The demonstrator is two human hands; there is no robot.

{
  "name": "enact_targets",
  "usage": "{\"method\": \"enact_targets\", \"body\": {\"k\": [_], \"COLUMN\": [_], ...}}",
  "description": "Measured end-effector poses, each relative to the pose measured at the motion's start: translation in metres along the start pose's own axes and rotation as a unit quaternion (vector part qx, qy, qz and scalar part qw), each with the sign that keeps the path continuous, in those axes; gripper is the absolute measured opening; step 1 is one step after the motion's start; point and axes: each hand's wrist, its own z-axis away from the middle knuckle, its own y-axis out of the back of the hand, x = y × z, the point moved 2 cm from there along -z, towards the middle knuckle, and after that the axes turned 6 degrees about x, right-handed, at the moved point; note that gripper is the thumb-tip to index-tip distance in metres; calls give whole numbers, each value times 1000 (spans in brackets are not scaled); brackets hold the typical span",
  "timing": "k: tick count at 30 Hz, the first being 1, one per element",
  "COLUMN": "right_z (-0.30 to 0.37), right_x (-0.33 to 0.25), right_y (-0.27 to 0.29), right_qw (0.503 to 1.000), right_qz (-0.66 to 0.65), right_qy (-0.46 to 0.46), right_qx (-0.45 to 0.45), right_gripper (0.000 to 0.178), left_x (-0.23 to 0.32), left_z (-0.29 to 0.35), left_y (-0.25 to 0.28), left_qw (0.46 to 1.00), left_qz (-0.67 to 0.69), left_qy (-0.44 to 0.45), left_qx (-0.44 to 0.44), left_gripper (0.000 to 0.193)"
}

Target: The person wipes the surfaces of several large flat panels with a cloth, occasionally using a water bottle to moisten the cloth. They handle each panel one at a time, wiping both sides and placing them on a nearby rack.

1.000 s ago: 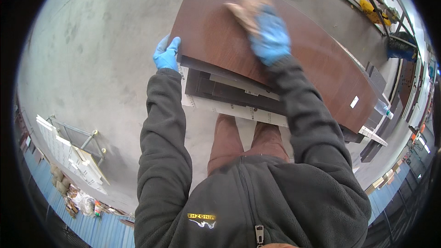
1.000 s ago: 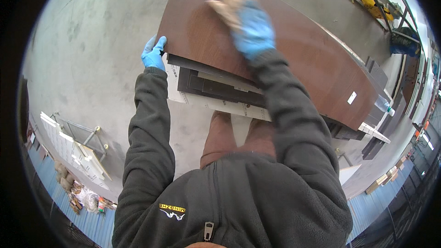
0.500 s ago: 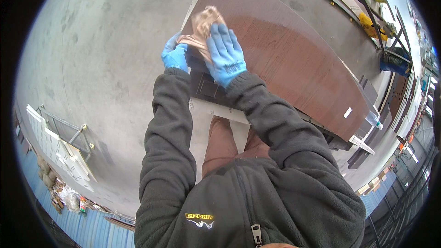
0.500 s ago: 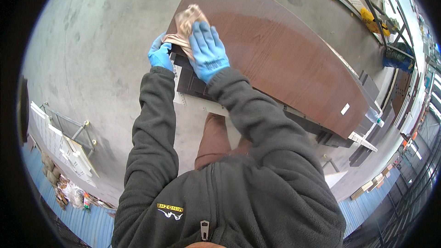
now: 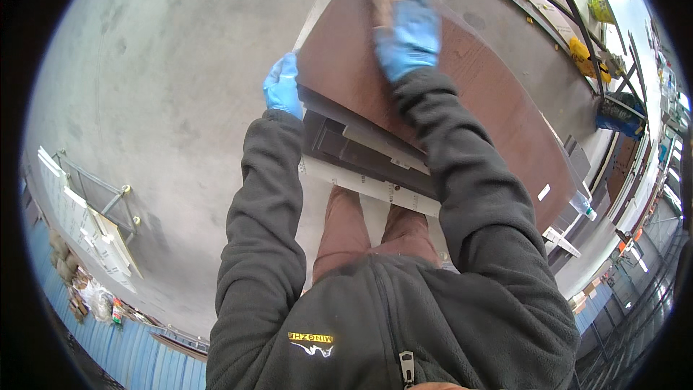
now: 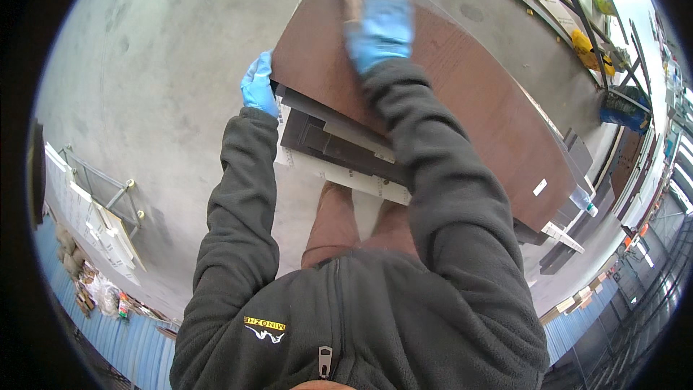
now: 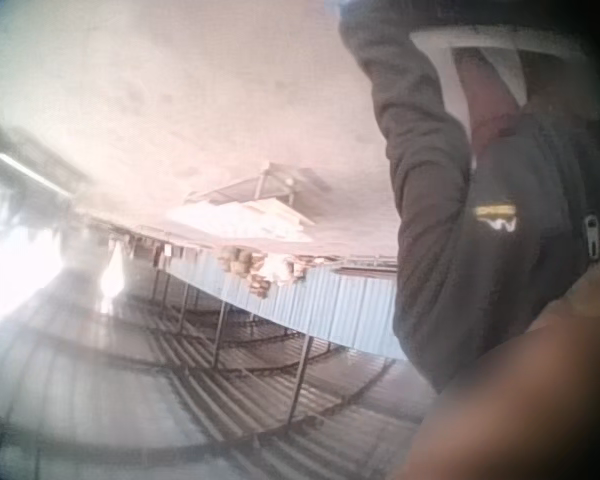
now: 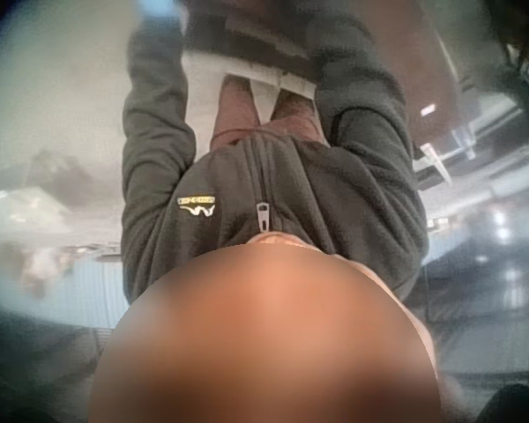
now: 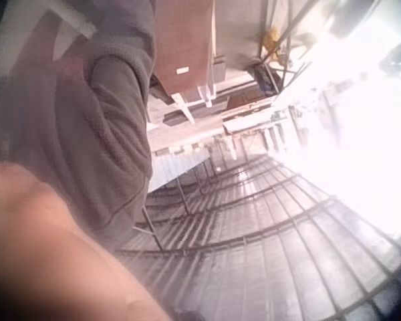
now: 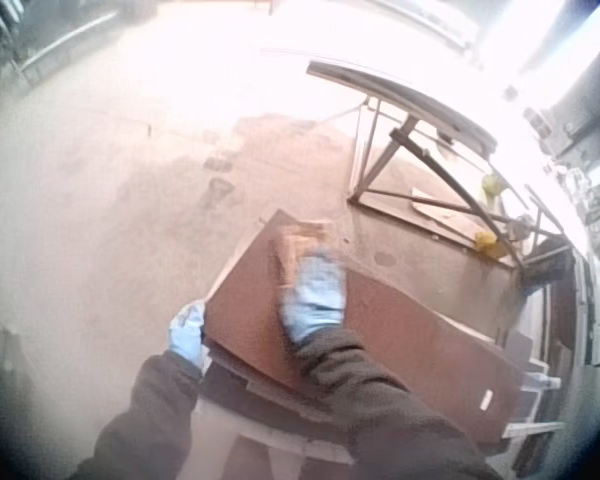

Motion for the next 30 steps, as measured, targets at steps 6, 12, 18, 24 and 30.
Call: {"method": "enact_targets", "body": {"k": [6,12,18,24,30], "right_z": [45,-79,-44,-67,-83], "right_x": [-54,19,-70,-23,-33], "right_y": [47,-11,-10,-23,-42], "right_qw": [904,974,963,974,989], "right_qz": [-256,-103,-103,-87,-38], "right_qy": [343,181,215,201,108], "right_qx": [-2,88,-123,48,89], "right_gripper": [45,49,44,40,44], "left_x": [-9,-17,-14,-10,-15], "left_z": [-14,-15,-12,-8,-15], "left_y": [0,3,1,0,-2], "left_qw": [998,999,998,999,993], "left_qz": [52,43,51,47,103], "left_qy": [2,-12,-19,-25,6], "left_qx": [23,20,35,11,-50], "left_gripper": [28,32,29,28,57]}}
